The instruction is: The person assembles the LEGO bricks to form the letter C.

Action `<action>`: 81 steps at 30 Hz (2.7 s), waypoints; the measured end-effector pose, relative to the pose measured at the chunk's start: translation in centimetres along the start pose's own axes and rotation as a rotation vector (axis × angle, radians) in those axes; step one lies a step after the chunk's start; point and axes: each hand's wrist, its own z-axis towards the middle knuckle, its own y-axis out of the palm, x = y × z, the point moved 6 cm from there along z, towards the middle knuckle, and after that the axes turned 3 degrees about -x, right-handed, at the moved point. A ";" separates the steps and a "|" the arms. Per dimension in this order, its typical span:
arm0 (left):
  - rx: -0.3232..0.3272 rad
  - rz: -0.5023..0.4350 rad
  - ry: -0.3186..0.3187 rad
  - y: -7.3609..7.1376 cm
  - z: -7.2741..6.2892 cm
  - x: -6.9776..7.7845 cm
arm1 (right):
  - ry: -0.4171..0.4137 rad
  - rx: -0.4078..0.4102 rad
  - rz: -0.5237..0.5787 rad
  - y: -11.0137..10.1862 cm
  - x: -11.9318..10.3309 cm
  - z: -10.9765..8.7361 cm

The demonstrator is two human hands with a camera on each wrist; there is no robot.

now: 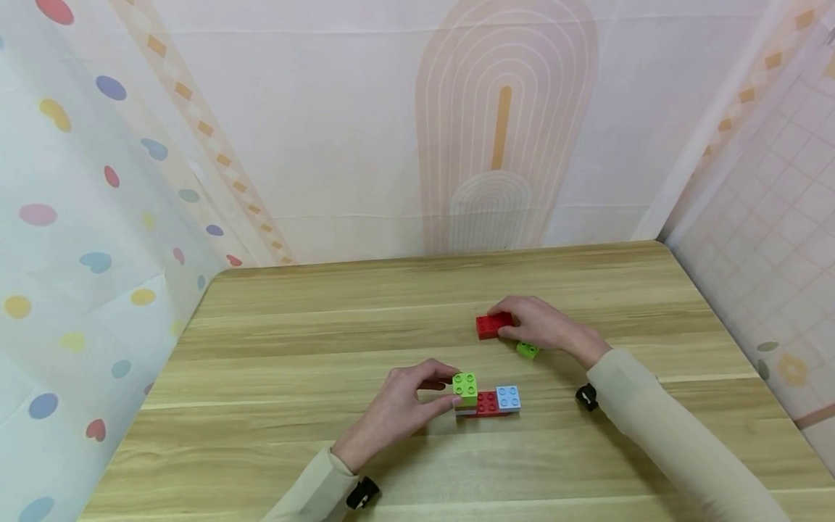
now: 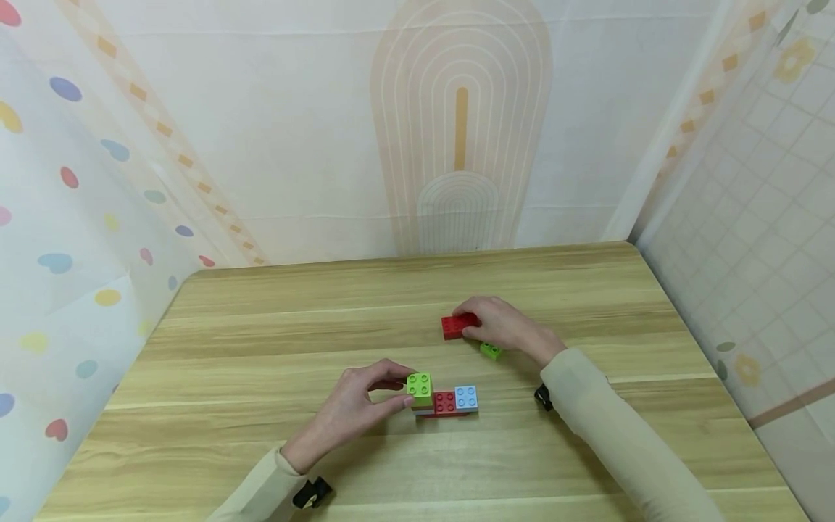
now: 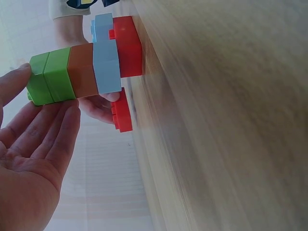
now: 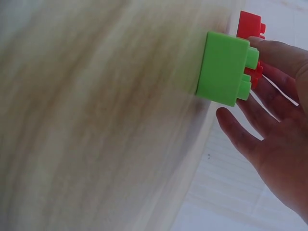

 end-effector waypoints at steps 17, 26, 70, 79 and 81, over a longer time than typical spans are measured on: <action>0.002 -0.006 -0.008 -0.1 -0.1 0.0 | -0.065 0.083 0.031 -1.0 -1.2 -1.6; 0.003 -0.012 0.000 -0.1 0.0 -0.1 | -0.092 0.120 0.036 -1.4 -2.3 -2.8; 0.011 -0.022 0.044 0.0 0.2 -0.1 | -0.263 0.214 0.052 -1.4 -7.0 -6.5; 0.012 -0.021 0.049 0.0 0.3 -0.1 | -0.313 0.211 0.086 -1.2 -7.7 -7.0; 0.010 -0.024 0.047 -0.1 0.3 -0.1 | -0.329 0.215 0.080 -1.1 -7.8 -7.1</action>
